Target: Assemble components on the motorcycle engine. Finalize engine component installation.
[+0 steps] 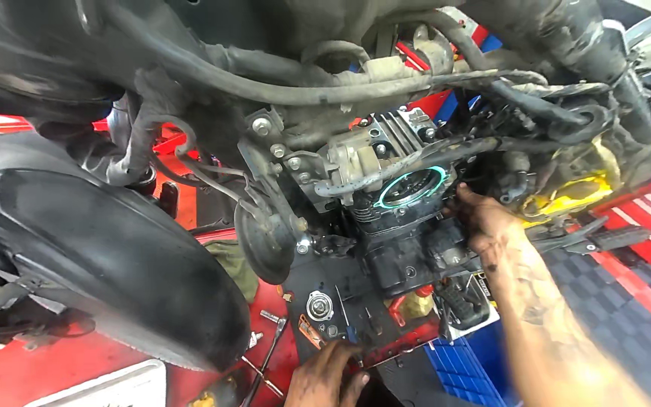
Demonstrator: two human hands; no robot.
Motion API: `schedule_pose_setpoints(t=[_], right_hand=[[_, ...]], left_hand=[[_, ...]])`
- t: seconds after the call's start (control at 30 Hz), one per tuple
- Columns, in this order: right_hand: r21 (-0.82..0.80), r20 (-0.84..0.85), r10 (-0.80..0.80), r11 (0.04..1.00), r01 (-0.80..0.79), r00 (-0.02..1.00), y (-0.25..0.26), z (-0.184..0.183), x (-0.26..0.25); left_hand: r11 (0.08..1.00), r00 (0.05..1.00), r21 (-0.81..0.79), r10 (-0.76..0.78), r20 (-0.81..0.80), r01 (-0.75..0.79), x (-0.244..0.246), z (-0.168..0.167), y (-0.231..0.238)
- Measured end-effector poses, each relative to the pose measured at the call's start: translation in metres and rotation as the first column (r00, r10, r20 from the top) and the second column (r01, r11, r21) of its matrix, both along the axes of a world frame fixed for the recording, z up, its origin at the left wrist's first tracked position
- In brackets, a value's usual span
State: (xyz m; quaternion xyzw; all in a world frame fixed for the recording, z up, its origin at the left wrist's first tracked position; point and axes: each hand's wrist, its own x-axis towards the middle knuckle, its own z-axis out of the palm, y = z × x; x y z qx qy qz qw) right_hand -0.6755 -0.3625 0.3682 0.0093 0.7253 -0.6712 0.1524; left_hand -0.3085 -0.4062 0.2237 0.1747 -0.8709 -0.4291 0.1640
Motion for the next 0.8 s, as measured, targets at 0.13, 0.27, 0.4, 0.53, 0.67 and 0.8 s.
schedule_pose_setpoints(t=[0.13, 0.27, 0.4, 0.53, 0.67, 0.8], right_hand=[[-0.013, -0.008, -0.023, 1.000, 0.023, 1.000, -0.002, 0.000, 0.004], [0.013, -0.020, -0.061, 0.998, 0.061, 0.998, -0.004, -0.001, 0.004], [0.016, -0.022, -0.094, 0.995, 0.094, 0.995, -0.006, -0.001, 0.006], [-0.008, -0.048, -0.123, 0.992, 0.123, 0.991, -0.007, -0.002, 0.010], [-0.040, -0.056, -0.120, 0.992, 0.118, 0.991, -0.005, -0.004, 0.012], [-0.044, -0.039, -0.107, 0.993, 0.106, 0.993, -0.005, -0.002, 0.011]], left_hand=[[1.000, 1.000, -0.005, -0.009, 0.016, 0.009, 0.002, -0.002, -0.002], [1.000, 1.000, 0.002, -0.015, 0.018, 0.015, 0.003, -0.001, -0.004], [1.000, 0.999, -0.009, -0.021, 0.026, 0.021, 0.003, 0.001, -0.006], [1.000, 0.999, -0.010, -0.025, 0.032, 0.025, 0.002, 0.002, -0.008], [0.999, 0.999, -0.008, -0.031, 0.031, 0.032, 0.003, 0.001, -0.010], [0.999, 0.998, -0.021, -0.046, 0.041, 0.047, 0.002, 0.000, -0.011]])
